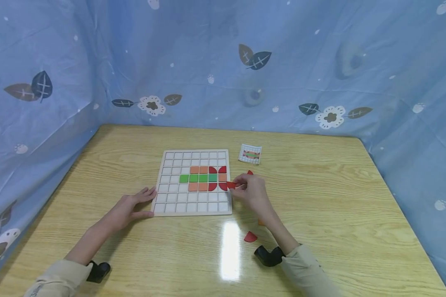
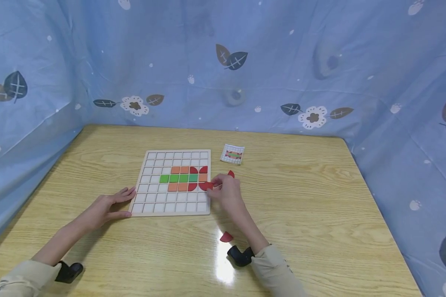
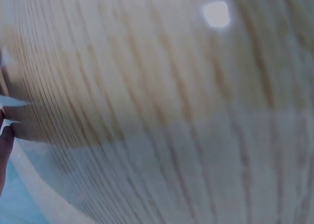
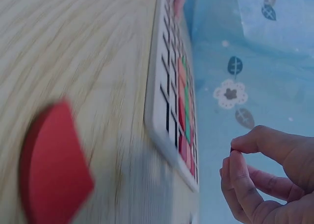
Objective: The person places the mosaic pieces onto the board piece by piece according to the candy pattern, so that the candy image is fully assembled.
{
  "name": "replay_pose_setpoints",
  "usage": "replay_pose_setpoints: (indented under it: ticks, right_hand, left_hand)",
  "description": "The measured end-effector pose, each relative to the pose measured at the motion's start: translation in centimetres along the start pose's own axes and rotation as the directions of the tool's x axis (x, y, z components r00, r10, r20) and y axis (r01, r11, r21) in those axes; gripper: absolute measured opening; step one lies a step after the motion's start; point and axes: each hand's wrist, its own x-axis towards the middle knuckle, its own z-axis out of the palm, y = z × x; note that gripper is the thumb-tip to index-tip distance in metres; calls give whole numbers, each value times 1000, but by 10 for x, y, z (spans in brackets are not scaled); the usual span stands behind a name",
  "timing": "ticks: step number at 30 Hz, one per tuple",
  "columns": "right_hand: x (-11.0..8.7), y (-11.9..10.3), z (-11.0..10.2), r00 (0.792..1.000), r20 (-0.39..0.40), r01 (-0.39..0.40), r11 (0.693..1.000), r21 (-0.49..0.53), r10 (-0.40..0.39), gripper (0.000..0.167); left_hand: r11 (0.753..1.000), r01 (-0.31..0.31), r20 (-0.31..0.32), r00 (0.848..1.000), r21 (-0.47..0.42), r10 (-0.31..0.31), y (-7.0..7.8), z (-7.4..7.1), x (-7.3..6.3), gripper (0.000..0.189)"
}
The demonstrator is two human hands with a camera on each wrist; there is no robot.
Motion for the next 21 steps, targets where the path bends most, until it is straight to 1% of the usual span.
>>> replay_pose_setpoints:
  ticks: [4, 7, 15, 18, 21]
  right_hand:
    - [3, -8, 12, 1000, 15, -14, 999, 38, 13, 13]
    - [6, -16, 21, 1000, 25, -1, 998, 59, 0, 13]
    - [13, -31, 43, 998, 50, 39, 998, 54, -42, 13]
    - [17, -33, 50, 998, 38, 46, 998, 50, -48, 12]
    - [21, -36, 58, 999, 24, 24, 998, 64, -25, 14]
  left_hand:
    - [1000, 1, 2, 1000, 3, -1, 0, 0, 0, 67]
    - [1000, -2, -4, 1000, 2, 2, 0, 0, 0, 67]
    - [1000, -9, -6, 1000, -2, 9, -1, 2, -1, 66]
    - [1000, -6, -10, 1000, -3, 6, -1, 2, -1, 66]
    - [1000, -3, -9, 1000, -2, 3, -1, 1, 0, 66]
